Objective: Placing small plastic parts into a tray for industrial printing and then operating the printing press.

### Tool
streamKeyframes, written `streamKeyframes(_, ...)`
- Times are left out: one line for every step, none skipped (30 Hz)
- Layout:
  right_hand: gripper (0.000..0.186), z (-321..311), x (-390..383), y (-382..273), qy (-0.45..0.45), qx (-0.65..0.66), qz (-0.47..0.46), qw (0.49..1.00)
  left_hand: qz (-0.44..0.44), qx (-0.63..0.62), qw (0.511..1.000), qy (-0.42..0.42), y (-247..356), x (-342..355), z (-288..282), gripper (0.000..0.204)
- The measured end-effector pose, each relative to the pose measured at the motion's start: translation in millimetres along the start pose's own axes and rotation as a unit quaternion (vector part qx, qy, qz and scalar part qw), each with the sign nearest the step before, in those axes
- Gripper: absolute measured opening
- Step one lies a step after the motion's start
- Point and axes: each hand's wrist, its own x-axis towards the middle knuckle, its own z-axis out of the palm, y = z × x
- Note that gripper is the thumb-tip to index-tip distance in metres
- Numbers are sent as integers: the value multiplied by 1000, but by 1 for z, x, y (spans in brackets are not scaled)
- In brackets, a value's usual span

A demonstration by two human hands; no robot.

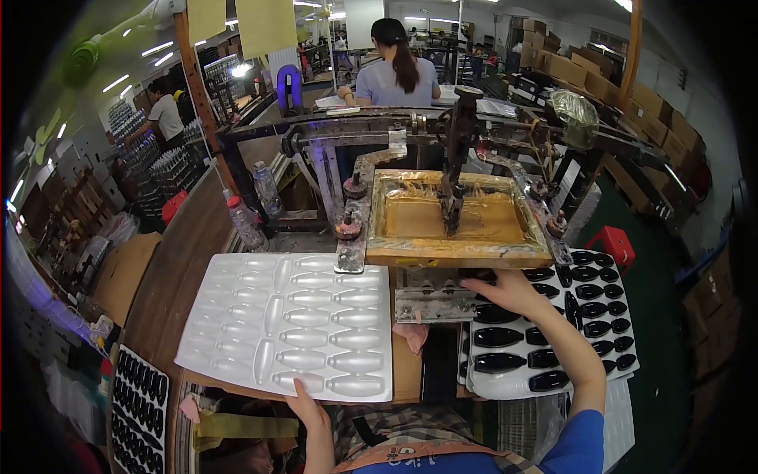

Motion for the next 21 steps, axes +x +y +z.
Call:
streamKeyframes(51, 7, 7, 2, -14, -43, -16, 999, 11, 4, 1000, -10, 3, -4, -6, 39)
streamKeyframes(51, 13, 11, 2, -15, -42, -16, 999, -49, 35, 998, -11, 9, -11, -15, 34)
streamKeyframes(50, 19, 15, 1, -60, -20, 32, 997, -96, 55, 994, -23, 15, -19, -22, 30)
streamKeyframes(48, 23, 19, 1, -90, 15, 51, 995, -109, 65, 992, -8, 22, -28, -29, 30)
streamKeyframes(48, 26, 22, -1, -107, 4, 78, 991, -48, 145, 988, -23, 30, -37, -36, 25)
streamKeyframes(47, 30, 23, -3, -86, -9, 48, 995, -4, 237, 971, -19, 37, -43, -39, 21)
streamKeyframes(46, 32, 24, -5, -80, -19, 28, 996, 15, 226, 974, -31, 42, -43, -38, 21)
streamKeyframes(45, 31, 23, -6, -85, 0, 22, 996, 86, 235, 968, -26, 47, -40, -34, 20)
streamKeyframes(45, 32, 23, -7, -77, -3, 14, 997, 155, 243, 957, -23, 51, -37, -27, 19)
streamKeyframes(44, 31, 21, -7, -102, 13, 41, 994, 176, 274, 944, -51, 55, -26, -18, 18)
streamKeyframes(43, 30, 20, -6, -126, 29, 70, 989, 220, 316, 922, -44, 55, -15, -5, 16)
streamKeyframes(43, 29, 15, -6, -127, 29, 73, 989, 245, 371, 892, -77, 57, -2, 9, 16)
streamKeyframes(41, 26, 10, -5, -106, 2, 59, 993, 296, 409, 852, -138, 58, 11, 24, 18)
streamKeyframes(39, 22, 4, -5, -90, -10, 46, 995, 330, 435, 813, -203, 57, 26, 40, 23)
streamKeyframes(39, 16, -1, -4, -84, -28, 49, 995, 379, 487, 746, -250, 56, 39, 55, 31)
streamKeyframes(36, 8, -7, -2, -15, -55, 4, 998, 429, 525, 677, -287, 54, 50, 68, 39)
streamKeyframes(33, 1, -12, -1, 64, -80, -53, 993, 425, 529, 674, -293, 52, 59, 79, 39)
streamKeyframes(33, -8, -22, -3, 55, -85, -40, 994, 416, 563, 633, -330, 49, 66, 88, 50)
streamKeyframes(31, -20, -35, -7, 48, -34, 33, 998, 424, 586, 588, -361, 46, 73, 93, 60)
streamKeyframes(29, -28, -47, -12, 40, 24, 103, 994, 406, 593, 590, -368, 42, 78, 96, 60)
streamKeyframes(29, -30, -56, -17, 43, 16, 110, 993, 378, 622, 575, -373, 39, 84, 99, 67)
